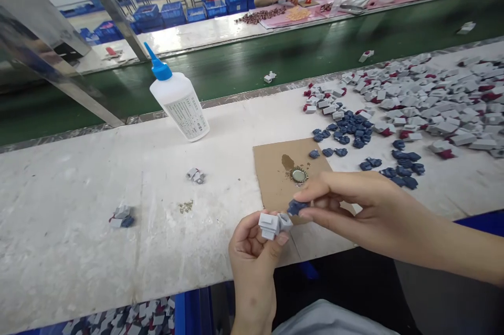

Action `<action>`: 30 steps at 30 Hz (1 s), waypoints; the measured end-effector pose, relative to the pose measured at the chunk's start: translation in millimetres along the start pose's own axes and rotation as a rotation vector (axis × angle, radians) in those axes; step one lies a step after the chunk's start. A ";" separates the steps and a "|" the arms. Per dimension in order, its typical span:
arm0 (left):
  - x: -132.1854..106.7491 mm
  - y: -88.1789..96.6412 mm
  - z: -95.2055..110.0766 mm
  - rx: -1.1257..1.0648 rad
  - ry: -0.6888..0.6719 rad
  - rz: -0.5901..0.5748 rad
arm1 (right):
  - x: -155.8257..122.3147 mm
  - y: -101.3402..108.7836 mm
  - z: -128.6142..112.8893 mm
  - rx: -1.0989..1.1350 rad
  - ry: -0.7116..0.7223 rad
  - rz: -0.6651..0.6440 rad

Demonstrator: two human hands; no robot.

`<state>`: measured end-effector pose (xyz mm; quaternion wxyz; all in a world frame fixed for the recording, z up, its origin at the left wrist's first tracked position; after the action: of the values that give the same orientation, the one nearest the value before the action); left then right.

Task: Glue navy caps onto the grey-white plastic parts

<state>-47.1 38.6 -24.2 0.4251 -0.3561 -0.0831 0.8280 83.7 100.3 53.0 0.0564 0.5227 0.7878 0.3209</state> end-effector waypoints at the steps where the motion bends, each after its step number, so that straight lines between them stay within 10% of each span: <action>1: -1.5 -0.5 1.3 0.008 -0.011 0.001 | -0.4 -1.4 -0.9 0.004 0.003 -0.005; 13: -3.3 2.2 3.6 0.050 -0.126 -0.088 | -3.3 -7.0 -3.9 -0.041 0.119 -0.086; 23: -4.7 4.2 4.8 0.109 -0.195 0.003 | -3.2 -28.9 9.6 0.308 -0.116 -0.171; 30: 5.8 63.1 25.1 0.351 -0.320 0.169 | 41.2 -56.8 8.4 0.227 0.004 -0.445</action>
<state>-106.6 7.8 -36.6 0.3912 -0.1469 0.0260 0.9081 24.1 125.5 24.5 0.0653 0.3388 0.9145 0.2111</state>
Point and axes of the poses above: each hand's wrist, its own x-axis towards the middle knuckle, its own y-axis out of the back of the hand, z = x × y, the point moved 4 cm from there along x, towards the middle knuckle, and after that the axes turned 7 degrees about z, right-handed, at the moved point
